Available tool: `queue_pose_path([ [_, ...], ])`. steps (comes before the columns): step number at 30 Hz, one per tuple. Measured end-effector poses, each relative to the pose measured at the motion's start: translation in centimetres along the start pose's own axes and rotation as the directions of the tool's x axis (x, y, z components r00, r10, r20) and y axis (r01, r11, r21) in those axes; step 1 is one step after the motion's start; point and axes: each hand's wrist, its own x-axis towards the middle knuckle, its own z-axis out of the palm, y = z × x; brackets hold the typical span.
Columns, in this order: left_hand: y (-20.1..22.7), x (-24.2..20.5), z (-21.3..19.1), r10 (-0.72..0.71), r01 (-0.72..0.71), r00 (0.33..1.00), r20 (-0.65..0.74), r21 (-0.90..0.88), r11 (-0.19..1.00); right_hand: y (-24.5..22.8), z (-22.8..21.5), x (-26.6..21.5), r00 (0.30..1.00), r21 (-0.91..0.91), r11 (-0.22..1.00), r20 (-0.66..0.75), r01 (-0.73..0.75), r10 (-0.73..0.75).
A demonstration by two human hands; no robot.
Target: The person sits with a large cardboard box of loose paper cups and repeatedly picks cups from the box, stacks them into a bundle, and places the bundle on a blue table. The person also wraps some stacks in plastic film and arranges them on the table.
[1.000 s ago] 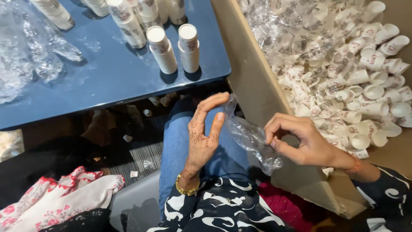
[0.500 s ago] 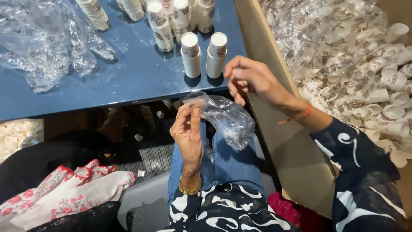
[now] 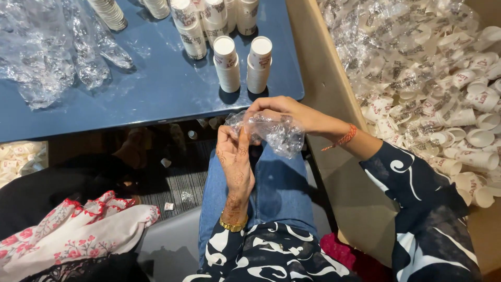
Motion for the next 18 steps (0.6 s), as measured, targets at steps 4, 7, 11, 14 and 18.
queue_pose_path([
  [4, 0.7, 0.5, 0.1, 0.097, -0.091, 0.995, -0.039, 0.124, 0.988, 3.4, 0.1, 0.5, 1.000, 0.000, 1.000, -0.021, 0.022, -0.022],
  [7, 2.7, 0.6, 1.8, 0.045, -0.031, 0.994, -0.099, 0.142, 0.989, 2.2, 1.0, 0.1, 0.990, -0.252, 0.957, -0.049, -0.142, 0.134],
  [11, 3.3, 2.3, -0.9, 0.030, 0.006, 0.991, -0.133, 0.263, 0.965, 1.4, 1.4, 0.1, 0.994, -0.251, 0.962, -0.042, -0.109, 0.102],
  [14, 6.9, 9.9, -8.0, -0.005, 0.020, 0.996, -0.085, 0.173, 0.985, 0.2, 1.9, 0.0, 0.993, -0.259, 0.959, -0.056, -0.113, 0.102],
  [18, 12.7, 22.0, -21.0, -0.046, 0.047, 0.999, -0.026, 0.050, 0.998, 0.1, 1.6, 0.0, 0.979, -0.218, 0.976, -0.189, 0.029, -0.072],
])
